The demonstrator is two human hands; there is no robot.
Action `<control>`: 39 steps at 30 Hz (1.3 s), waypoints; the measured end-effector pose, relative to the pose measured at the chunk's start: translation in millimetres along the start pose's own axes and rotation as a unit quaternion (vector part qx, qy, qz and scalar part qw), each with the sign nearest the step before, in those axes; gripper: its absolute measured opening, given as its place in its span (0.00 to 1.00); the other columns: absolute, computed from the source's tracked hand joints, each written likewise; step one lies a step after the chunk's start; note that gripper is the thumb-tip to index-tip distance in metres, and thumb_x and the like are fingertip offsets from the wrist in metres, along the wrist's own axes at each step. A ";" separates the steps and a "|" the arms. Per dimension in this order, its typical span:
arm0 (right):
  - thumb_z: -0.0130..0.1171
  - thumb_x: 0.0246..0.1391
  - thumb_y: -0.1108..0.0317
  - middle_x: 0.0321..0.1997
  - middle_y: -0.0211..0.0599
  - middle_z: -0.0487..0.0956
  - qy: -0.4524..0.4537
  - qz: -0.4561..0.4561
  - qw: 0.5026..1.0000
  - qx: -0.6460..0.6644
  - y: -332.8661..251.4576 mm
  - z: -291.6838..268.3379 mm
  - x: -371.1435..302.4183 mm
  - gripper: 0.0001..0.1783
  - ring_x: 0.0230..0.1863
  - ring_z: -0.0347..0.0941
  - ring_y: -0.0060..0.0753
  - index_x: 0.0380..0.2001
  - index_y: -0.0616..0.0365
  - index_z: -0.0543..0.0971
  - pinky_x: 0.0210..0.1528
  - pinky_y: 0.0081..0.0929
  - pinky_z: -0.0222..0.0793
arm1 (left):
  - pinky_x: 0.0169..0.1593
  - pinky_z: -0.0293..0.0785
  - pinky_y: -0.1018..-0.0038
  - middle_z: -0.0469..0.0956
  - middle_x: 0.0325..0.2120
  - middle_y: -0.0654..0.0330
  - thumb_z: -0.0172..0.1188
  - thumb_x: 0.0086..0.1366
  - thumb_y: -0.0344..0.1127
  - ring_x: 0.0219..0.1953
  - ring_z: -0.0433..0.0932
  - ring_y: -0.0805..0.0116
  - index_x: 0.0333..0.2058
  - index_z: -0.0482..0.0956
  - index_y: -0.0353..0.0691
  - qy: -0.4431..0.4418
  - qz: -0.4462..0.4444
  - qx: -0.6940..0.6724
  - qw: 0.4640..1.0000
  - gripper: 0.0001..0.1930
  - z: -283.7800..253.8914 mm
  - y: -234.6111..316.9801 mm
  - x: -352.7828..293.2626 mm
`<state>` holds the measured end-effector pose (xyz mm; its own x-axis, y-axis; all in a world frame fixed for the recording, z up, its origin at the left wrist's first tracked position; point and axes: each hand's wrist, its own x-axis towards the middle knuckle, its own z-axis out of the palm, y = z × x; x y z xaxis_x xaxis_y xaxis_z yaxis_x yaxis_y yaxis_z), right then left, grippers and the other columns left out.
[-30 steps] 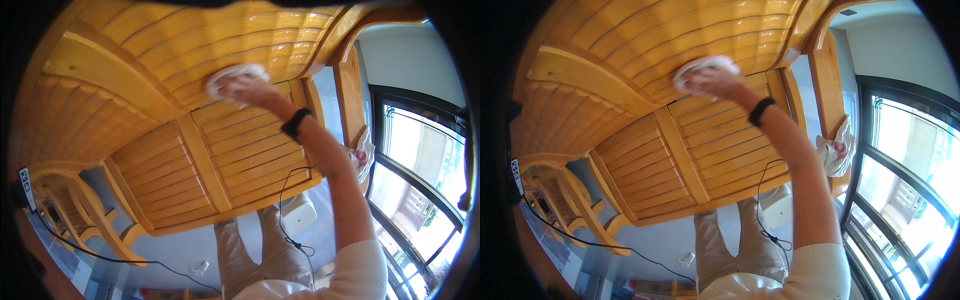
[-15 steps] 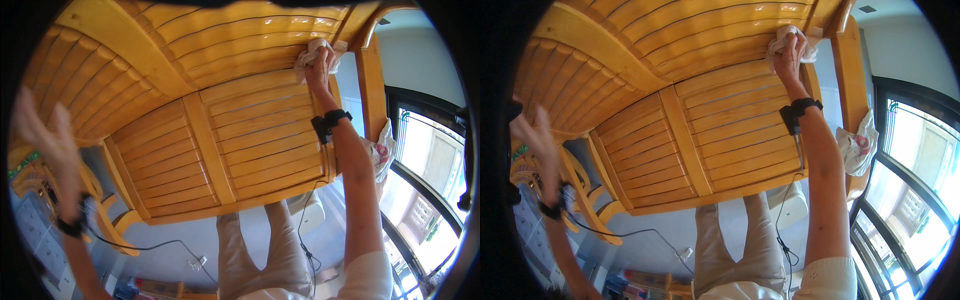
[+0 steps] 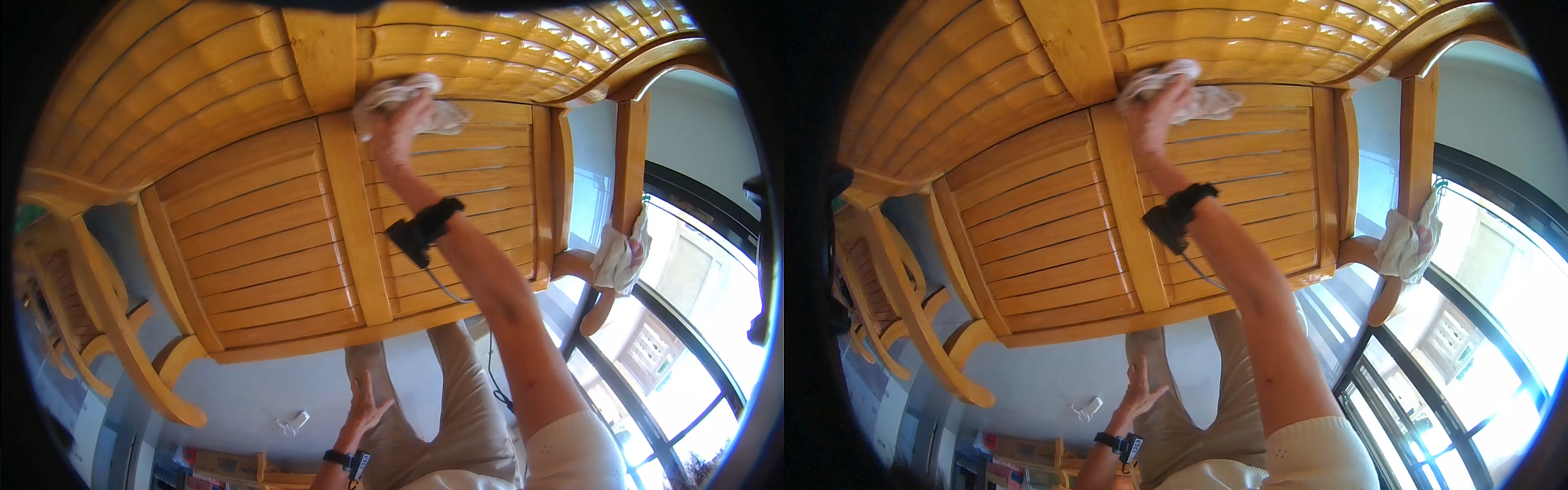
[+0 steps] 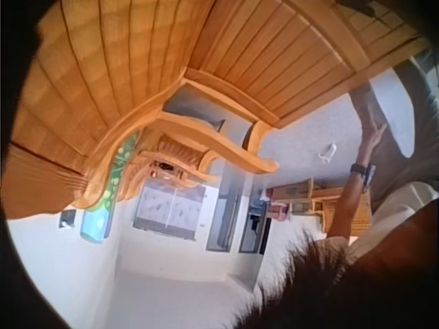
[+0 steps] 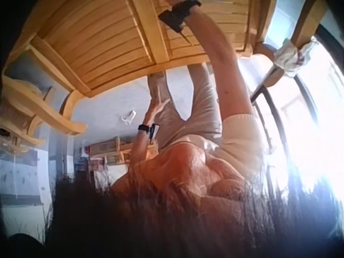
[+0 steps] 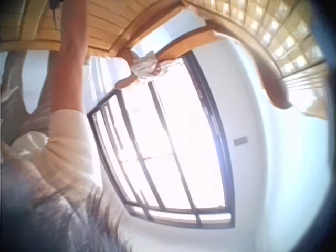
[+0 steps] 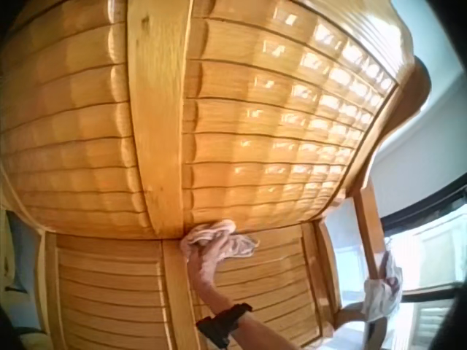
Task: The person wipes a wooden bench with a cloth, then picks up a white plastic stool and wipes it thoroughly on all sides, including the underside and legs, before placing it back down.
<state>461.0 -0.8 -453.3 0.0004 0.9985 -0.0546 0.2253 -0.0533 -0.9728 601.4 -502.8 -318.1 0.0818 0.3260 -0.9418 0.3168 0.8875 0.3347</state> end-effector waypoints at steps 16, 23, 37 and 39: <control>0.60 0.38 0.79 0.47 0.51 0.69 -0.045 -0.162 0.962 -0.216 44.2 -95.3 76.3 0.30 0.52 0.64 0.59 0.50 0.64 0.67 0.57 0.47 0.60 | 0.48 0.76 0.45 0.30 0.68 0.33 0.73 0.52 0.47 0.59 0.58 0.27 0.71 0.42 0.59 0.001 -0.053 0.072 0.996 0.56 13.7 23.0 7.5; 0.55 0.55 0.79 0.47 0.43 0.73 0.117 0.120 0.979 0.116 70.1 -190.7 169.7 0.23 0.48 0.73 0.39 0.52 0.53 0.63 0.40 0.36 0.77 | 0.46 0.77 0.49 0.36 0.66 0.25 0.74 0.51 0.47 0.54 0.62 0.23 0.71 0.43 0.57 0.023 -0.047 0.089 0.995 0.56 16.9 33.2 8.4; 0.45 0.62 0.47 0.52 0.40 0.77 -0.027 0.345 0.856 0.383 69.3 -68.8 91.1 0.23 0.57 0.70 0.48 0.49 0.51 0.75 0.64 0.54 0.62 | 0.43 0.76 0.51 0.39 0.66 0.27 0.73 0.51 0.46 0.52 0.65 0.33 0.70 0.49 0.56 0.056 -0.007 0.057 0.997 0.52 -13.6 15.6 0.3; 0.46 0.62 0.50 0.50 0.40 0.78 -0.047 0.383 0.822 0.419 64.1 -36.6 58.6 0.21 0.56 0.71 0.46 0.47 0.53 0.75 0.63 0.52 0.64 | 0.44 0.76 0.52 0.39 0.66 0.28 0.73 0.51 0.47 0.52 0.65 0.33 0.70 0.50 0.56 0.046 -0.013 0.064 0.997 0.52 -17.4 11.7 -0.7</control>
<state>511.2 54.8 -510.7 -0.2549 0.6656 -0.7014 -0.5554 -0.6946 -0.4573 588.6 -487.0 -313.0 -0.0133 0.3369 -0.9415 0.4357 0.8494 0.2978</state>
